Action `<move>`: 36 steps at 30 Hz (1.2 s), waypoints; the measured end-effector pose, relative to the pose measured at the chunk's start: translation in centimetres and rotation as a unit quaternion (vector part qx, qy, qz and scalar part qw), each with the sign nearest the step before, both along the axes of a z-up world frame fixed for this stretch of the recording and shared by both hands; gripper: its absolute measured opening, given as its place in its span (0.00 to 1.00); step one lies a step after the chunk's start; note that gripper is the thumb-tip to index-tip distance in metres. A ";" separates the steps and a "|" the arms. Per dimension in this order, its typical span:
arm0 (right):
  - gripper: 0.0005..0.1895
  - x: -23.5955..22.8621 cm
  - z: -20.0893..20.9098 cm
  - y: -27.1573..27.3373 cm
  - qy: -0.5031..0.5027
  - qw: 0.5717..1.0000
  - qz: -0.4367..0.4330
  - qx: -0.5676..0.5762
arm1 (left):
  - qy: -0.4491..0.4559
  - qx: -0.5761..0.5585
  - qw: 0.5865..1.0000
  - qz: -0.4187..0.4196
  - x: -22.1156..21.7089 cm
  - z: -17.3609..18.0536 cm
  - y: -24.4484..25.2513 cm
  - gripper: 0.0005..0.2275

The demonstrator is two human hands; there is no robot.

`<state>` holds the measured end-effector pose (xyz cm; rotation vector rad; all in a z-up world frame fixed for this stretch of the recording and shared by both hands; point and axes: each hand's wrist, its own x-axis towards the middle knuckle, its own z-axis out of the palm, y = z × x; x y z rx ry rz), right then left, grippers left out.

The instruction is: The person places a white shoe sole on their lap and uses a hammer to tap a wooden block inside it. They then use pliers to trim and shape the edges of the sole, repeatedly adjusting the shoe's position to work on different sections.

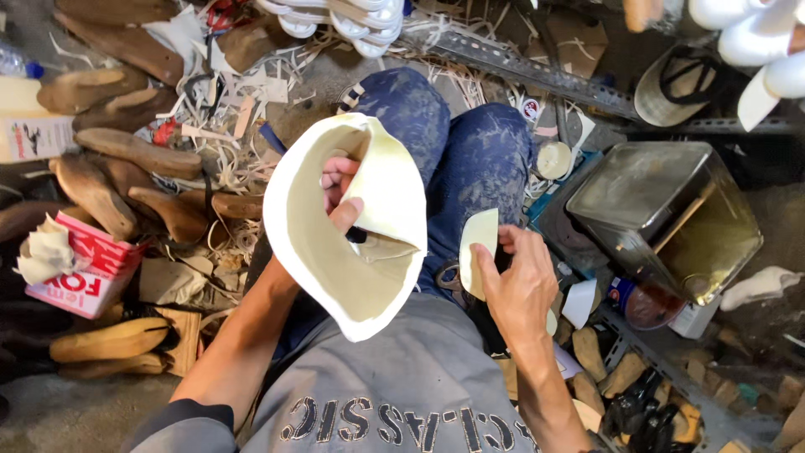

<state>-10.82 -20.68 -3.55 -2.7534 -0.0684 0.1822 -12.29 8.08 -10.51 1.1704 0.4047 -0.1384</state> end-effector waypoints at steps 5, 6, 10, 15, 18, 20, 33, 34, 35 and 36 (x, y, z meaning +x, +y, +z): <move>0.02 0.7 1.0 -1.5 -0.029 0.997 0.000 0.076 | 0.008 -0.035 0.999 -0.007 0.1 -1.5 0.1 0.22; 0.02 1.2 1.0 -1.9 -0.029 0.997 0.002 0.075 | 0.007 -0.042 0.999 -0.011 0.3 -1.8 0.1 0.23; 0.07 3.0 2.1 -2.0 0.023 0.956 -0.087 0.280 | 0.007 -0.076 0.996 -0.035 0.7 -2.5 0.0 0.24; 0.12 6.1 0.7 4.7 0.085 0.874 -0.138 0.459 | 0.003 -0.089 0.994 -0.063 1.6 -0.2 0.0 0.23; 0.12 7.5 0.3 7.9 0.116 0.854 -0.073 0.502 | 0.002 -0.071 0.995 -0.064 1.6 0.5 0.2 0.23; 0.06 8.0 0.9 9.0 0.025 0.920 0.053 0.387 | -0.001 -0.075 0.995 -0.065 1.0 -0.1 0.4 0.25; 0.04 8.6 0.3 10.4 -0.007 0.939 0.098 0.331 | -0.025 -0.014 0.996 -0.084 1.7 0.4 -0.3 0.22; 0.04 8.6 0.3 10.5 -0.009 0.941 0.096 0.326 | -0.022 -0.015 0.996 -0.090 1.8 0.7 -0.2 0.22; 0.04 8.6 0.3 10.5 -0.011 0.943 0.094 0.320 | -0.020 -0.016 0.995 -0.095 1.9 1.0 -0.1 0.22; 0.04 8.5 0.2 10.6 -0.010 0.943 0.094 0.320 | -0.019 -0.017 0.995 -0.095 1.9 1.1 -0.1 0.22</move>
